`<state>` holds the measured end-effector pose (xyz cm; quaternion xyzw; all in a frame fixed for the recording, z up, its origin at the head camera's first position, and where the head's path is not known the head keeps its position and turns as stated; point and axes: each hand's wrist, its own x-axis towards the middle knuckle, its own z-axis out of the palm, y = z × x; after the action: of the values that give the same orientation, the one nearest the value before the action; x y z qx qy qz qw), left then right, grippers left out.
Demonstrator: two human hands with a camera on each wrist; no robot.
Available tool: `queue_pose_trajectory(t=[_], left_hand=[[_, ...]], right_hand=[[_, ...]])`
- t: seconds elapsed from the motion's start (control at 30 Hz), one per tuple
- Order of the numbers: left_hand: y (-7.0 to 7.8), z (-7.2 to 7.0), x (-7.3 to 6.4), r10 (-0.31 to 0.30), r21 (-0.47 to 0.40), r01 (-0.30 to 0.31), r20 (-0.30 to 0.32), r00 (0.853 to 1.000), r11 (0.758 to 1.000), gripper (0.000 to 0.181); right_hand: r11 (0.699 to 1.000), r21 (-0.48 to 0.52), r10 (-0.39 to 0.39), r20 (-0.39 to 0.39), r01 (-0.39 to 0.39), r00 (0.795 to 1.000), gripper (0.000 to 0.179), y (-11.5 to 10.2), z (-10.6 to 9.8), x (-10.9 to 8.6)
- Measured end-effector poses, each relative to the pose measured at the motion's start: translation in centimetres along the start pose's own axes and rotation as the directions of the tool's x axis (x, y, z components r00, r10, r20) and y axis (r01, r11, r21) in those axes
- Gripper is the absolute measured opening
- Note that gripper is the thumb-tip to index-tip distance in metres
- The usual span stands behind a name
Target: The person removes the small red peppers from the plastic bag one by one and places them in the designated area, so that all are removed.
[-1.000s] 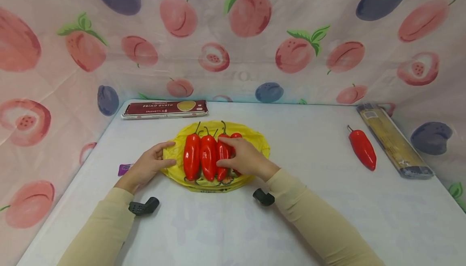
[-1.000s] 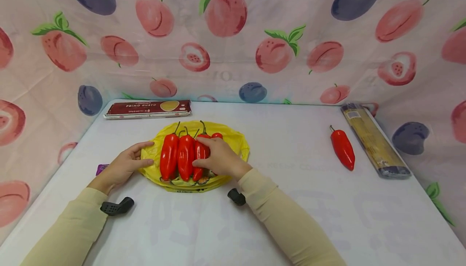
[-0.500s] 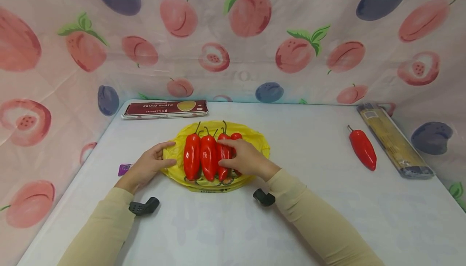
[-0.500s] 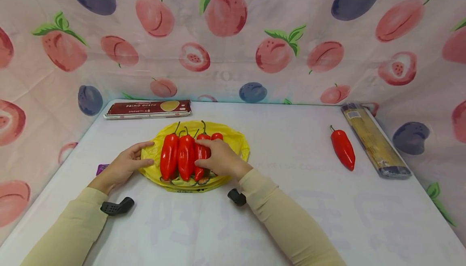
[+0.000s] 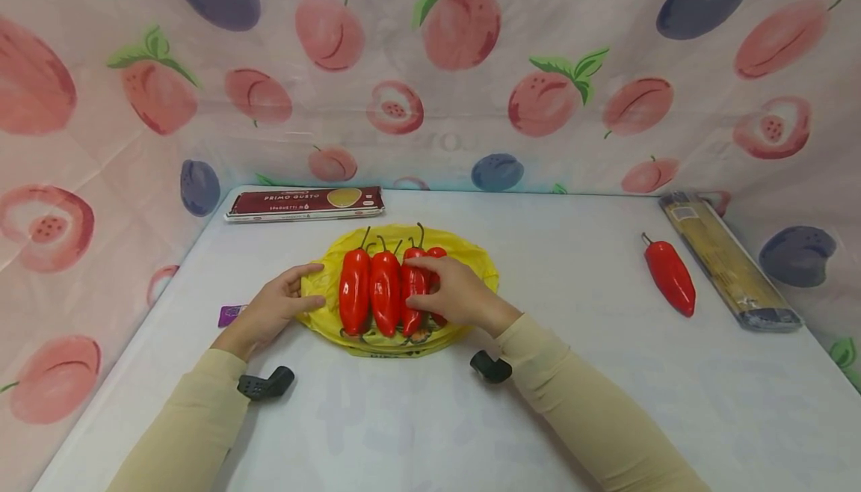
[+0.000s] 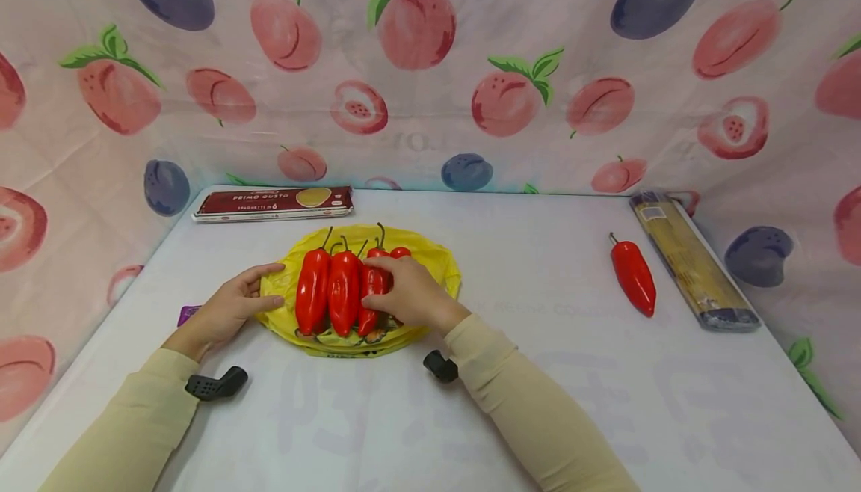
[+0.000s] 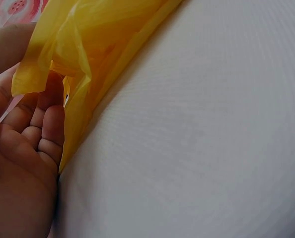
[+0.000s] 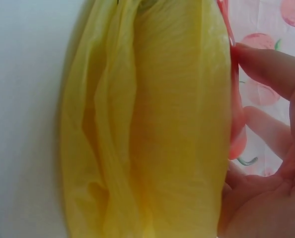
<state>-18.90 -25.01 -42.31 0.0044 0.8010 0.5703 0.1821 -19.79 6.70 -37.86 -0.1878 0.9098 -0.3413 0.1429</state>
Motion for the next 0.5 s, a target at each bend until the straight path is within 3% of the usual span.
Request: queue_pose_trajectory(t=[0.5], left_hand=[[0.14,0.08,-0.14,-0.009,0.021,0.01,-0.007,1.0,1.0,0.074]], right_hand=[[0.997,0.07,-0.024,-0.055,0.028,0.998,0.061,0.24,-0.09,-0.18]])
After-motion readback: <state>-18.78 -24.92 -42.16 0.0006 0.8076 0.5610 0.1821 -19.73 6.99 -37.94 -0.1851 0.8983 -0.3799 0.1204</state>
